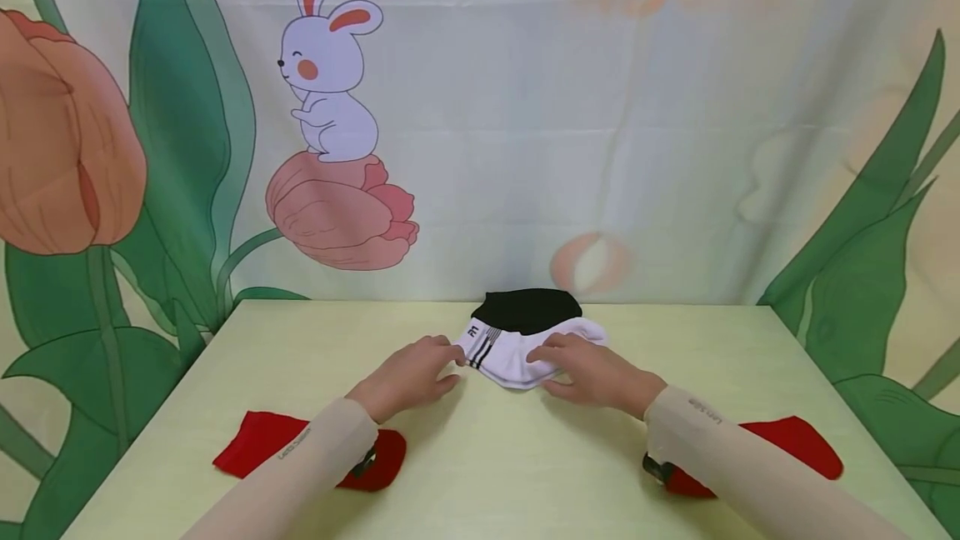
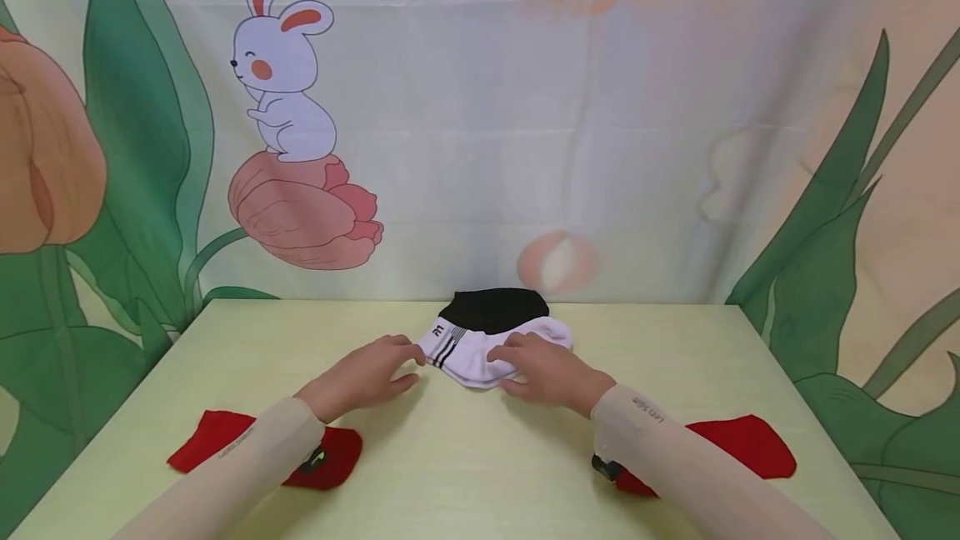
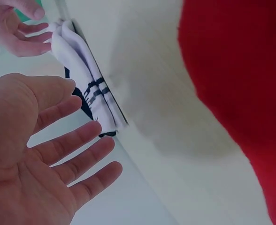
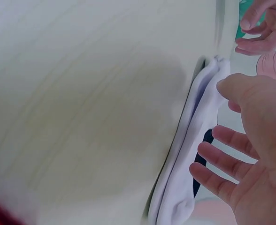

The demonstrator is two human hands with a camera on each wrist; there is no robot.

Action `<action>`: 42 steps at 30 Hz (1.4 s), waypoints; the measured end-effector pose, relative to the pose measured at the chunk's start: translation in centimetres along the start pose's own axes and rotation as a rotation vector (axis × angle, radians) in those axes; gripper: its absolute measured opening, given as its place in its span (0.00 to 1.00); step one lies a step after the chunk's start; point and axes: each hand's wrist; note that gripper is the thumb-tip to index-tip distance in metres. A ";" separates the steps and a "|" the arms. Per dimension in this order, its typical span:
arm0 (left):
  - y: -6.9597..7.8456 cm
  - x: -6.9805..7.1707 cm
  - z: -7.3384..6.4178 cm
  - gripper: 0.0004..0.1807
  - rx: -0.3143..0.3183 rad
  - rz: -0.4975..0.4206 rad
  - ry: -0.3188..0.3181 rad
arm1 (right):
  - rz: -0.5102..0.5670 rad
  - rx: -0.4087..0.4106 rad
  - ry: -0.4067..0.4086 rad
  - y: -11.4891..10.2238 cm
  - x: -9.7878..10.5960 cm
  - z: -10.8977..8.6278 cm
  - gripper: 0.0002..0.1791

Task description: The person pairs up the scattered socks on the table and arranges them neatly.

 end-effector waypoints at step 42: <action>-8.8 1.5 -12.5 0.18 0.286 -0.032 0.075 | 0.105 0.033 -0.141 -6.8 -0.3 4.5 0.10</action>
Point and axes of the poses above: each hand's wrist, its own z-axis towards the middle knuckle, its own x-axis out of the back of the hand, y = z × x, and after that the axes turned 10 degrees about -y, right-handed
